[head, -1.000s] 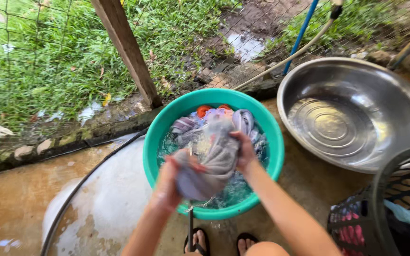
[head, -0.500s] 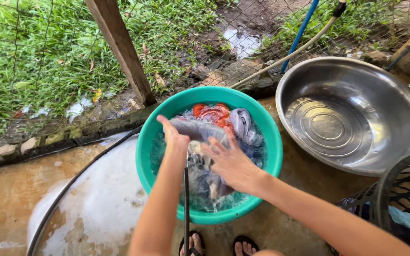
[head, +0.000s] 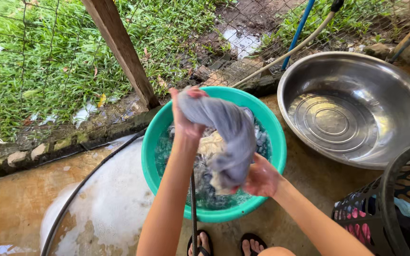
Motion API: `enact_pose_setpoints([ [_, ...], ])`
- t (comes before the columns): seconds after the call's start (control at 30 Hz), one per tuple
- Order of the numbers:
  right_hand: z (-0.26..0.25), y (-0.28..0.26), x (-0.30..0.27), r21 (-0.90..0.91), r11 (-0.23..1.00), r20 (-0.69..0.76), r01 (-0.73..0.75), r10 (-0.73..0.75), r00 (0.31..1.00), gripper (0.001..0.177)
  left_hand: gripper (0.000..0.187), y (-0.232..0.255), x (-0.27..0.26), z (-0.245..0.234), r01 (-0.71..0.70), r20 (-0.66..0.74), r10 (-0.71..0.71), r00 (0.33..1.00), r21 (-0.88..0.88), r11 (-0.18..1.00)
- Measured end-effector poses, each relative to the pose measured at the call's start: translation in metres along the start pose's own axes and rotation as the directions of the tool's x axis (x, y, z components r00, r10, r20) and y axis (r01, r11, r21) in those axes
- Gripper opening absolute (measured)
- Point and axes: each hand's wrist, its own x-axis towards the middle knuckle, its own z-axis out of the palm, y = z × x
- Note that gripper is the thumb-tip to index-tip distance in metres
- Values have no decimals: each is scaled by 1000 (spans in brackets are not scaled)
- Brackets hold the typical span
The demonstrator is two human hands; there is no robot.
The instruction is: The person washes clothes by hand in a green basin filled with soapy water, scrubbing, wringing out the items, and placing them into a black basket.
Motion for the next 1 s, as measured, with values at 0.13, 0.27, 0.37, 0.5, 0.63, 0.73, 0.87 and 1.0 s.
enact_pose_setpoints([
  [0.13, 22, 10, 43, 95, 995, -91, -29, 38, 995, 53, 76, -44, -22, 58, 358, 98, -357, 929, 12, 934],
  [0.27, -1, 17, 81, 174, 984, -229, -29, 69, 971, 48, 61, -49, -65, 89, 156, -51, -303, 951, 930, 332],
  [0.37, -29, -8, 84, 203, 978, -345, -55, 124, 930, 45, 56, -21, -100, 85, -37, 32, -23, 999, 953, -301],
  [0.5, -43, -65, 69, -118, 851, -709, 513, -433, 556, 22, 51, -7, -144, 24, 177, -183, 306, 934, 983, 46],
  [0.63, 30, -67, 48, -587, 353, -265, 728, -934, 239, 15, 60, 4, -112, -62, 366, -641, 285, 713, 686, 629],
  [0.73, 106, -48, 26, -750, -109, 326, 652, -919, 221, 12, 53, -3, -55, -116, 547, -773, 7, 634, 455, 702],
  [0.87, 175, -31, 9, -540, -678, 841, 499, -461, 283, 20, 47, -8, -16, -123, 655, -770, -66, 635, 492, 574],
  [1.0, 196, -5, 5, -456, -709, 783, 538, -32, 621, 33, 40, -32, -2, -59, 750, -731, -169, 661, 644, 149],
])
